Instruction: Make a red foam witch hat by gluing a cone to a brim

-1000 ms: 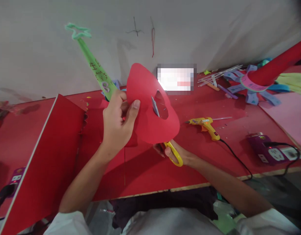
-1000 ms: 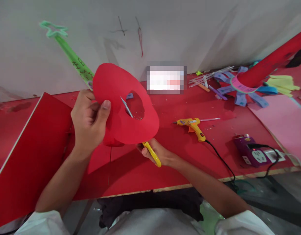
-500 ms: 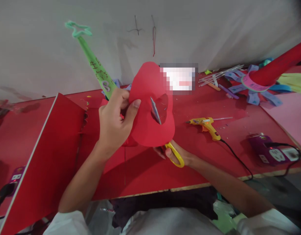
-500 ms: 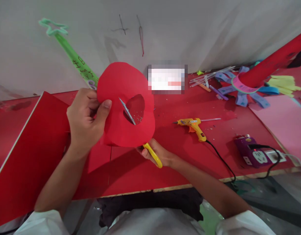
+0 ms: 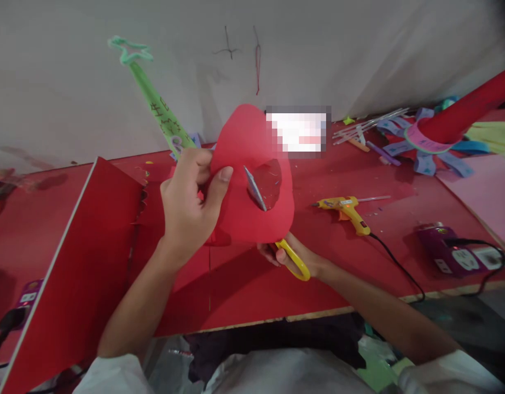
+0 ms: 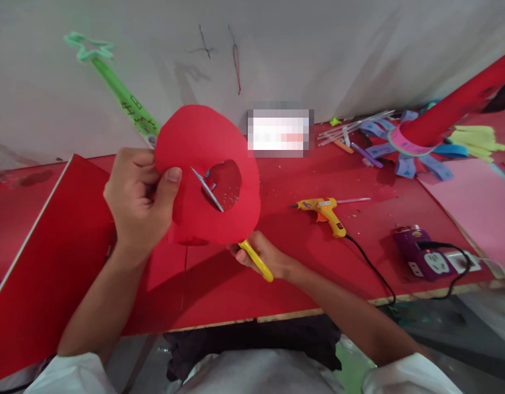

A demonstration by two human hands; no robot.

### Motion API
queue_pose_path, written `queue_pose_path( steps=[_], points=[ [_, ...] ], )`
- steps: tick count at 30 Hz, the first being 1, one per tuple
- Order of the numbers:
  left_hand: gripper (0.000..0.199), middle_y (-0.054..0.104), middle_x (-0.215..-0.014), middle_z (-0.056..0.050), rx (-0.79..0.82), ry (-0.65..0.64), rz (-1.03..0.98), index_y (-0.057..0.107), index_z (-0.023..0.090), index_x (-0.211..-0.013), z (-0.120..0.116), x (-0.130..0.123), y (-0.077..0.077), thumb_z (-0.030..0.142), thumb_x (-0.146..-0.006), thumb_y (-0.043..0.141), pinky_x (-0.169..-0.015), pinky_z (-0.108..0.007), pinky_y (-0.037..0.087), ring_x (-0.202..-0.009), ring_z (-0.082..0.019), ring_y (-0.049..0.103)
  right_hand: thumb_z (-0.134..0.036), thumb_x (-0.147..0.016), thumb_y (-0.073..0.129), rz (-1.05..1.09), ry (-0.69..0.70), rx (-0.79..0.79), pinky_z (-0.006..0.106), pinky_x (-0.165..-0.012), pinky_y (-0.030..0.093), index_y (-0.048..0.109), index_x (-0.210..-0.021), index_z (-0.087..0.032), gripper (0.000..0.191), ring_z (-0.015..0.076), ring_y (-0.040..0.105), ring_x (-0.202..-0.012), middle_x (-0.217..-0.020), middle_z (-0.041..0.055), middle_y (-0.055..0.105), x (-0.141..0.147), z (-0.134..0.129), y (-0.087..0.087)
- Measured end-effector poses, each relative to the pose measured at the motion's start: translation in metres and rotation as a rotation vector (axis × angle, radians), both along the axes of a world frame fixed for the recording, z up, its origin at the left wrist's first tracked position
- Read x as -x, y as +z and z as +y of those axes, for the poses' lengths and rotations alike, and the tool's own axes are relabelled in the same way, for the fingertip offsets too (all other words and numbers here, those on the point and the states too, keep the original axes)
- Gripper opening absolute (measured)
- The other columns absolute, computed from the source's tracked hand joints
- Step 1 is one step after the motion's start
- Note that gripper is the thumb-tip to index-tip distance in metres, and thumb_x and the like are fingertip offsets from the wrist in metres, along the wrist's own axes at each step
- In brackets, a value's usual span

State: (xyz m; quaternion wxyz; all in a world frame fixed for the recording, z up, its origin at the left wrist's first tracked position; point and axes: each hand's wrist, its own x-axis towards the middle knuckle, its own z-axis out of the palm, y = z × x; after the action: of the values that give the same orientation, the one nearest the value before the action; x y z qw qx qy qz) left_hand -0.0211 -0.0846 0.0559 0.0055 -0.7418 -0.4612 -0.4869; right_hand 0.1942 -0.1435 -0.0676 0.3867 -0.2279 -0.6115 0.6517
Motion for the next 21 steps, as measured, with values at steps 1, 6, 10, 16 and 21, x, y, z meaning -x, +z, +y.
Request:
queue_pose_path(
  steps=[1,6,10,16,21],
  points=[
    [0.025,0.068,-0.078,0.004,-0.013,0.005,0.010,0.061,0.026,-0.101,0.000,0.001,0.001,0.050,-0.105,0.063,-0.055,-0.027,0.045,-0.059,-0.012,0.061,-0.086,-0.096,0.052,-0.005,0.002,0.002,0.027,-0.055,0.035,0.054,-0.098,-0.021,0.065,0.0111,0.040,-0.062,-0.073,-0.0039,0.048,0.000,0.000,0.000],
    [0.026,0.076,-0.094,0.002,-0.024,0.002,0.030,0.064,0.029,-0.118,-0.001,0.002,0.001,0.050,-0.104,0.067,-0.061,-0.027,0.051,-0.062,-0.012,0.067,-0.087,-0.096,0.051,-0.020,0.024,-0.020,0.025,-0.056,0.035,0.054,-0.094,-0.020,0.067,0.0091,0.040,-0.059,-0.070,-0.0055,0.047,-0.002,0.001,0.000],
    [0.035,0.078,-0.110,-0.001,-0.023,-0.010,0.034,0.063,0.030,-0.128,0.001,0.001,-0.005,0.057,-0.105,0.063,-0.062,-0.027,0.051,-0.065,-0.012,0.068,-0.089,-0.094,0.049,-0.043,0.024,-0.019,0.025,-0.053,0.030,0.051,-0.085,-0.020,0.070,0.0077,0.038,-0.057,-0.068,-0.0061,0.045,-0.003,0.002,-0.004],
    [0.043,0.076,-0.122,-0.005,0.009,-0.032,-0.018,0.064,0.030,-0.132,0.002,0.002,-0.007,0.061,-0.102,0.065,-0.060,-0.026,0.050,-0.069,-0.013,0.070,-0.082,-0.095,0.059,0.018,0.004,0.005,0.025,-0.054,0.032,0.051,-0.086,-0.021,0.063,0.0078,0.037,-0.058,-0.070,-0.0065,0.045,-0.004,-0.001,-0.010],
    [0.041,0.073,-0.132,-0.008,0.072,-0.086,-0.076,0.063,0.030,-0.134,0.000,-0.001,-0.007,0.058,-0.105,0.063,-0.065,-0.027,0.057,-0.075,-0.014,0.075,-0.078,-0.094,0.067,0.063,-0.016,0.029,0.024,-0.054,0.031,0.050,-0.085,-0.022,0.059,0.0084,0.035,-0.058,-0.069,-0.0078,0.041,-0.003,-0.002,-0.014]
  ],
)
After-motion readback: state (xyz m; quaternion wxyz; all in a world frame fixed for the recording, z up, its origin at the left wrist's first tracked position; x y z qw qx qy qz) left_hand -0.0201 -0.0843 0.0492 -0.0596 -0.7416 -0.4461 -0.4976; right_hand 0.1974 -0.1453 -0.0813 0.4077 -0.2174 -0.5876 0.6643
